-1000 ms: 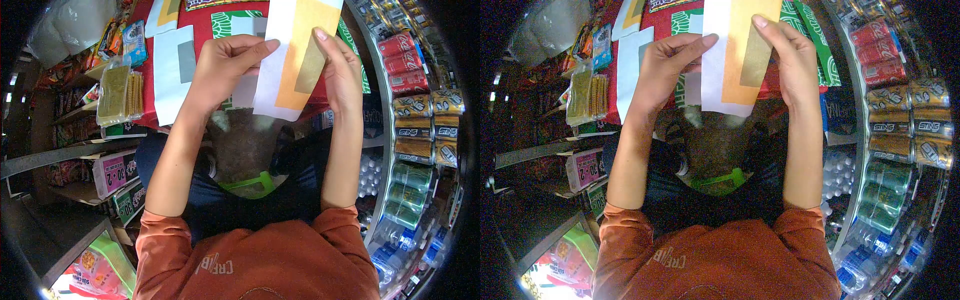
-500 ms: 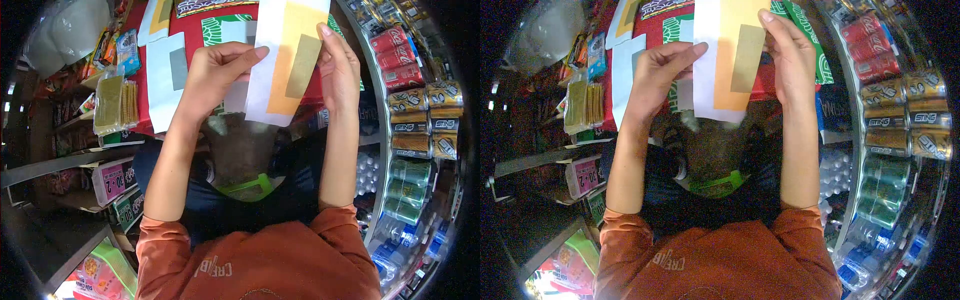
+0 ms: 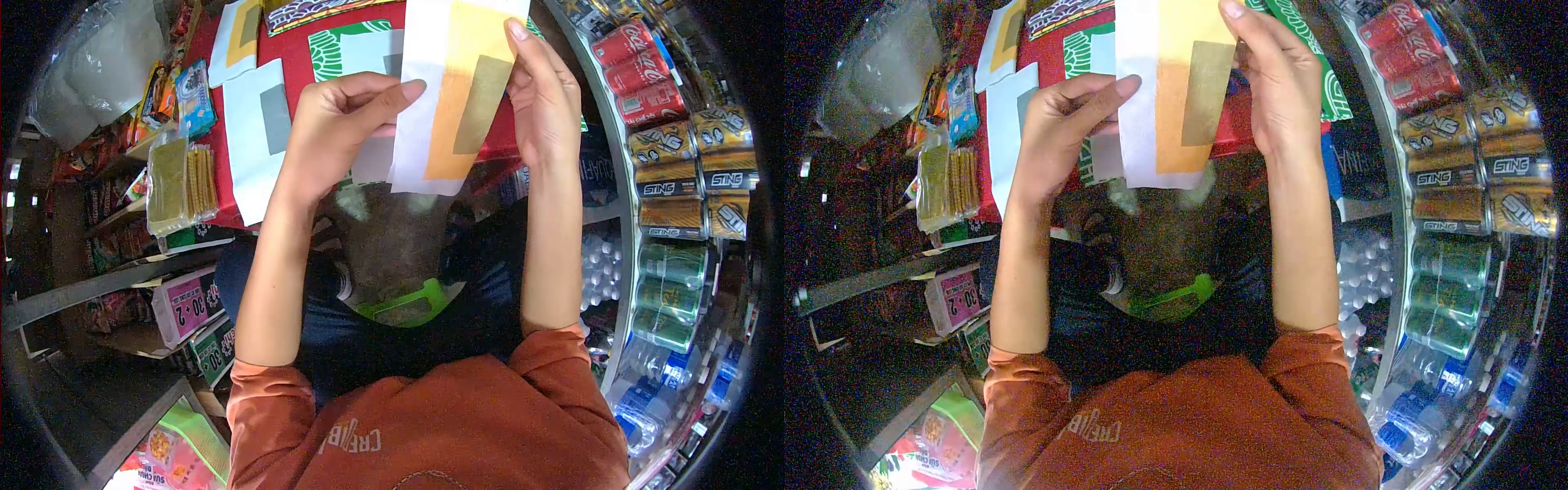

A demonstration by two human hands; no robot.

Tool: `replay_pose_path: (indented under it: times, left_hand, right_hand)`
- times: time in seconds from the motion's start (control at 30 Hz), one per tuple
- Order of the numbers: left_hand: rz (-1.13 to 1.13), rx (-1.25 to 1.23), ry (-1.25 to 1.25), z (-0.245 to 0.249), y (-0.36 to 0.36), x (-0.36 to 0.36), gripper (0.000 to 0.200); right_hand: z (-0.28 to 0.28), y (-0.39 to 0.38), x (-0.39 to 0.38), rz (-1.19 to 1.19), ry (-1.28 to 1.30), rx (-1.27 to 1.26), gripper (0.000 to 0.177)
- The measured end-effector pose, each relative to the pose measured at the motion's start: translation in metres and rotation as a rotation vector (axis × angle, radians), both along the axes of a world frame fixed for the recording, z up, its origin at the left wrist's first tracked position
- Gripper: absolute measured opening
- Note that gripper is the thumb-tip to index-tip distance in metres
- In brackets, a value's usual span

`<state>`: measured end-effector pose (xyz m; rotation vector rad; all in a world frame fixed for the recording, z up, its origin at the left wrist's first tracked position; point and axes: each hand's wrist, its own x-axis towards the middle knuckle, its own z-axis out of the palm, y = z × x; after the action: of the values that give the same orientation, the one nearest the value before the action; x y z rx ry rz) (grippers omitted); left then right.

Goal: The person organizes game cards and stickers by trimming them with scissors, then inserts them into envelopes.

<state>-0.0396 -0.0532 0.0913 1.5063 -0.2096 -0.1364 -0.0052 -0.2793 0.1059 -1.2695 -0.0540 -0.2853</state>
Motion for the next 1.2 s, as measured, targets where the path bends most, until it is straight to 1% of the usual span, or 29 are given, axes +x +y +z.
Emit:
replay_pose_path:
  times: [0.07,0.17,0.27,0.57,0.77,0.87,0.97,1.0,1.1,1.13,1.2]
  left_hand:
    - [-0.013,-0.013,0.002,-0.003,0.001,0.001,0.020]
    - [-0.018,0.058,-0.010,-0.002,0.002,0.000,0.020]
    - [-0.025,0.037,-0.007,-0.002,0.001,0.000,0.021]
    - [-0.048,0.056,-0.013,-0.003,-0.001,0.000,0.023]
    - [-0.075,0.025,-0.005,-0.004,-0.001,0.000,0.023]
    - [-0.050,0.030,-0.006,-0.005,-0.001,0.001,0.021]
    - [0.035,-0.030,0.039,0.000,-0.002,0.000,0.019]
    - [0.061,-0.048,0.050,0.001,-0.003,0.000,0.019]
    - [0.115,-0.088,0.067,0.000,-0.001,0.003,0.020]
    - [0.116,-0.095,0.058,-0.006,0.002,0.006,0.021]
    - [0.124,-0.112,0.051,-0.007,0.004,0.007,0.021]
  right_hand:
    - [0.001,0.001,-0.001,-0.002,-0.021,0.007,0.032]
    - [0.001,0.001,0.000,0.007,-0.006,0.045,0.033]
    - [-0.002,0.000,0.001,0.012,-0.004,-0.002,0.034]
    - [0.004,-0.006,0.000,-0.047,-0.019,0.041,0.038]
    - [0.000,-0.012,0.004,-0.068,-0.073,0.005,0.040]
    - [0.008,-0.003,-0.003,-0.023,0.007,0.045,0.040]
    - [0.001,-0.005,-0.001,0.175,0.083,-0.062,0.041]
    - [0.005,0.003,-0.006,0.200,0.115,-0.099,0.039]
    - [-0.002,0.014,-0.007,0.198,0.056,-0.167,0.035]
    - [-0.005,0.011,-0.004,0.218,0.060,-0.233,0.034]
    - [-0.005,0.011,-0.003,0.246,0.084,-0.226,0.034]
